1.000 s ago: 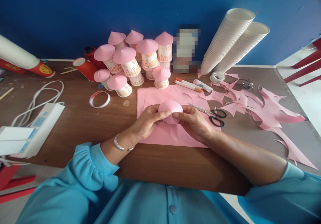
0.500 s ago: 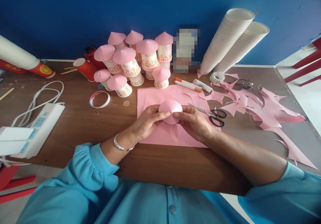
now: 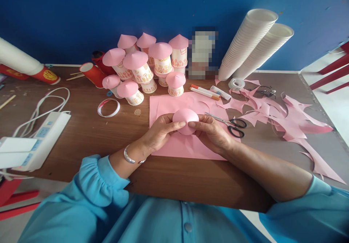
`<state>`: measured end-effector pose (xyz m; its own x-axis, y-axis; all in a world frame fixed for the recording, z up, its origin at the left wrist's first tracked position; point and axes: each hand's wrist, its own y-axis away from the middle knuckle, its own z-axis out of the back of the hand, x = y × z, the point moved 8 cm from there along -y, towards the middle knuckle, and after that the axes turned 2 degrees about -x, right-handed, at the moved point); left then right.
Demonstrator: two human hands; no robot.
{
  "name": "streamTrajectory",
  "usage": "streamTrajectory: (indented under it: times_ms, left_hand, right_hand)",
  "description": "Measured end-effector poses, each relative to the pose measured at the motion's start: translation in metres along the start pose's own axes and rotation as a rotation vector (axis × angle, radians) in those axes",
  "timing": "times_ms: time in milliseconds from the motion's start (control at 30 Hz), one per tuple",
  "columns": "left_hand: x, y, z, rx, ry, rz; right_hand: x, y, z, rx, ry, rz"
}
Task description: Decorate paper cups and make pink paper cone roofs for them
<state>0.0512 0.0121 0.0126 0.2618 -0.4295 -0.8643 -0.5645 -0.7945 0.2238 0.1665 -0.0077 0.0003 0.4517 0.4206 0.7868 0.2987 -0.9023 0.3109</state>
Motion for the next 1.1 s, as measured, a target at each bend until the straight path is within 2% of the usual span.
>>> streamTrajectory:
  times_ms: [367, 600, 867, 1100]
  left_hand:
    - [0.0014, -0.0005, 0.0011, -0.021, 0.031, 0.011]
    - [0.0009, 0.0001, 0.0056, -0.062, -0.035, 0.008]
    - [-0.0019, 0.0001, 0.0009, -0.013, -0.026, -0.002]
    - [0.0011, 0.0002, 0.0067, -0.069, -0.018, 0.007]
  right_hand:
    - [0.0013, -0.0017, 0.0002, 0.044, -0.002, 0.05]
    - [0.0042, -0.0009, 0.0032, 0.0, 0.021, 0.077]
    - [0.0056, 0.0004, -0.0013, 0.008, 0.029, 0.051]
    - [0.0016, -0.0006, -0.0019, 0.038, 0.011, 0.034]
